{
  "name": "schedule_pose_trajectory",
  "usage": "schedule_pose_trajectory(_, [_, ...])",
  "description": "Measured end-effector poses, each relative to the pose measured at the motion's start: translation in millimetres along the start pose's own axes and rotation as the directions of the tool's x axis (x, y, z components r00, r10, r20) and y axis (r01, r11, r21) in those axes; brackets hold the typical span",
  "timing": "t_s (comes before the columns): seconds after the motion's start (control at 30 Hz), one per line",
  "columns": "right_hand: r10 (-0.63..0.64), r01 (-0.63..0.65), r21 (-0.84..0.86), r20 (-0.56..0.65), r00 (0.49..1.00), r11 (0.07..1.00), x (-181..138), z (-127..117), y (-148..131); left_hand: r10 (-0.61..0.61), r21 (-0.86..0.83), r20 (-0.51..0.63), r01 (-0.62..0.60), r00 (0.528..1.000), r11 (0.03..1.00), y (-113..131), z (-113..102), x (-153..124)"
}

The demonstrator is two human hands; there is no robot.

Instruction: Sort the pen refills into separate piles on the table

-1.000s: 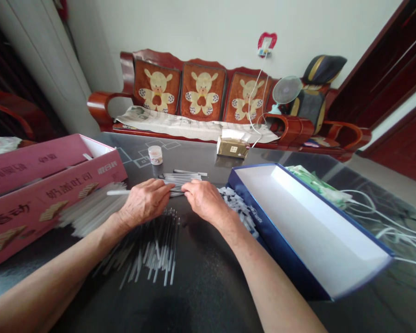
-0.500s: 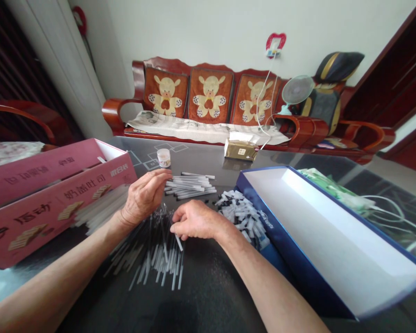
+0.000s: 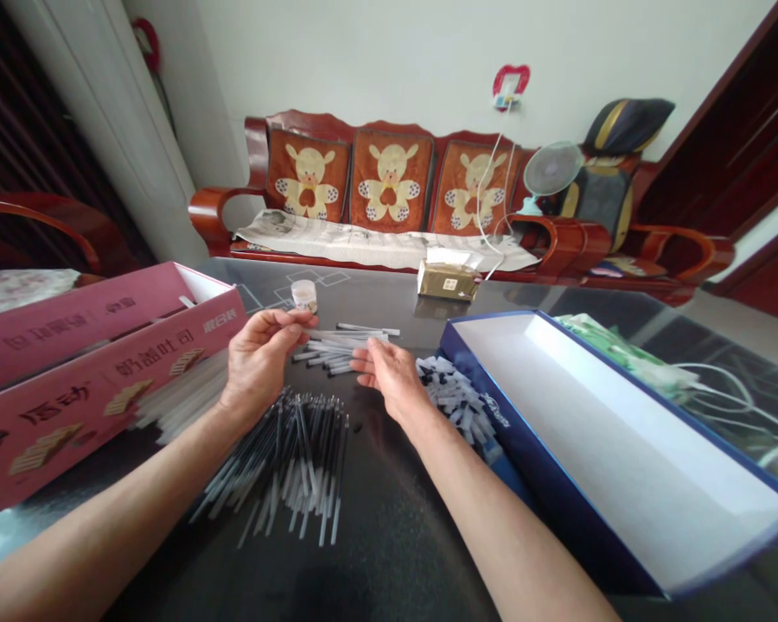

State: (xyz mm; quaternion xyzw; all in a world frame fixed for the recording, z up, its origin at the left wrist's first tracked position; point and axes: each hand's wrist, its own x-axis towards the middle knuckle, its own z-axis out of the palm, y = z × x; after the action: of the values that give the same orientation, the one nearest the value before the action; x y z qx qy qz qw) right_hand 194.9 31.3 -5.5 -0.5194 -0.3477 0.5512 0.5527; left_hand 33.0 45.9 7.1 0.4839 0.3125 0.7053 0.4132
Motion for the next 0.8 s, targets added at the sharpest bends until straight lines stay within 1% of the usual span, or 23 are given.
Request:
schedule_pose_trajectory(0.07, [-0.008,0.009,0.113,-0.009,1.0,0.994,3.0,-1.9,1.6,-0.074,-0.028,-0.005,0.074,0.997,0.997,-1.8,-0.1,-1.4])
schedule_pose_trajectory(0.13, [0.005,0.001,0.214,-0.026,1.0,0.977,7.2,-4.8,3.5,-0.097,0.048,0.033,0.095,0.995,0.994,-6.2,-2.4,-3.0])
schedule_pose_trajectory(0.17, [0.023,-0.013,0.261,-0.035,0.999,0.965,9.4,-6.3,4.7,-0.085,0.139,0.072,0.075,0.994,0.987,-8.7,-4.2,-4.0])
schedule_pose_trajectory(0.2, [0.042,-0.027,0.305,-0.044,0.998,0.952,11.5,-7.8,5.9,-0.058,0.261,0.124,0.024,0.991,0.965,-11.0,-6.2,-5.1])
schedule_pose_trajectory(0.23, [0.054,-0.031,0.344,-0.057,0.997,0.938,13.3,-9.1,7.2,-0.018,0.399,0.195,-0.062,0.981,0.915,-12.6,-8.1,-6.5])
schedule_pose_trajectory(0.27, [0.055,-0.024,0.375,-0.073,0.996,0.927,14.6,-9.9,8.7,0.022,0.535,0.282,-0.176,0.959,0.827,-13.4,-9.8,-8.0])
schedule_pose_trajectory(0.3, [0.045,-0.008,0.392,-0.085,0.995,0.92,15.4,-10.3,10.5,0.049,0.646,0.376,-0.3,0.925,0.702,-13.1,-11.1,-9.7])
schedule_pose_trajectory(0.33, [0.026,0.012,0.396,-0.092,0.995,0.918,15.5,-10.1,12.4,0.054,0.722,0.464,-0.413,0.884,0.555,-11.7,-11.7,-11.4])
schedule_pose_trajectory(0.37, [-0.001,0.036,0.389,-0.09,0.996,0.921,15.0,-9.3,14.4,0.034,0.764,0.535,-0.501,0.844,0.407,-9.6,-11.8,-13.1])
schedule_pose_trajectory(0.4, [-0.029,0.056,0.372,-0.077,0.997,0.926,14.0,-7.9,16.5,-0.002,0.783,0.58,-0.556,0.815,0.279,-6.9,-11.4,-14.7])
schedule_pose_trajectory(0.43, [-0.057,0.074,0.349,-0.058,0.997,0.934,12.4,-6.0,18.5,-0.049,0.79,0.601,-0.585,0.798,0.183,-4.0,-10.5,-16.1])
schedule_pose_trajectory(0.47, [-0.083,0.091,0.323,-0.037,0.996,0.942,10.3,-3.6,20.4,-0.095,0.796,0.604,-0.594,0.791,0.119,-1.2,-9.3,-17.4])
schedule_pose_trajectory(0.5, [-0.107,0.106,0.298,-0.015,0.994,0.949,8.1,-1.1,21.9,-0.133,0.801,0.598,-0.593,0.79,0.084,1.1,-7.9,-18.6])
schedule_pose_trajectory(0.53, [-0.125,0.118,0.277,0.008,0.992,0.953,5.7,1.5,23.0,-0.163,0.807,0.589,-0.586,0.792,0.07,2.9,-6.4,-19.9])
schedule_pose_trajectory(0.6, [-0.145,0.126,0.266,0.055,0.988,0.956,1.1,6.3,24.0,-0.198,0.824,0.564,-0.563,0.802,0.066,4.7,-3.2,-23.0])
schedule_pose_trajectory(0.7, [-0.134,0.094,0.318,0.104,0.986,0.943,-4.1,11.9,23.9,-0.201,0.851,0.52,-0.523,0.83,0.042,3.9,1.3,-29.0])
schedule_pose_trajectory(0.8, [-0.092,0.057,0.376,0.075,0.993,0.925,-7.4,16.1,24.3,-0.19,0.866,0.488,-0.5,0.852,-0.014,1.9,4.2,-34.0])
